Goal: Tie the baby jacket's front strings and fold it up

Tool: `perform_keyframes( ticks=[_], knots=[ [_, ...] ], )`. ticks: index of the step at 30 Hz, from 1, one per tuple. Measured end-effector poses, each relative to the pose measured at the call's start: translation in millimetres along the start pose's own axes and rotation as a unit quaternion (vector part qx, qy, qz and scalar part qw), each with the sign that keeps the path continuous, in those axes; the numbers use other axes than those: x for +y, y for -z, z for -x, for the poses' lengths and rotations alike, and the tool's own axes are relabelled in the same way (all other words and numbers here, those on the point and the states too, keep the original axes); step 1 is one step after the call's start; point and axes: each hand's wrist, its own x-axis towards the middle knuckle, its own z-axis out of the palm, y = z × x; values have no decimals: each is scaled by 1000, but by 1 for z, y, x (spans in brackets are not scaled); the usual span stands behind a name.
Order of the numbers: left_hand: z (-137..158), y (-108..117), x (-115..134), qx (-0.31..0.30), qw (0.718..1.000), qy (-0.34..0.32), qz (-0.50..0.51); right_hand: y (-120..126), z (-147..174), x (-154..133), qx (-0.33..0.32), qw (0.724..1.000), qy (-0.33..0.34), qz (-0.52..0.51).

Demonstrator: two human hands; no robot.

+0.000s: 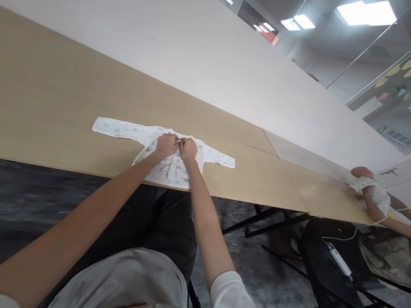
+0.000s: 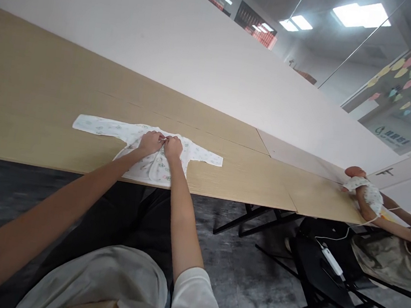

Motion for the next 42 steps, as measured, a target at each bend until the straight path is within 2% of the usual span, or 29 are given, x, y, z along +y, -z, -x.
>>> perform_keyframes(
  ticks=[6,24,29,33,42],
  knots=[
    [-1,-7,-5,22,1000,0,-13,-1,2,0,16,1000,19,-1],
    [0,-3,-4,18,999,-28,7,-14,-4,7,60,996,7,-61],
    [-2,-7,-9,22,998,-45,26,-15,-5,9,84,989,27,-114],
    [-3,-9,-11,18,998,-46,32,-14,-4,10,98,981,3,-170],
    [-1,-6,-8,13,999,-38,30,-10,-2,10,86,952,-30,-291]
  ],
)
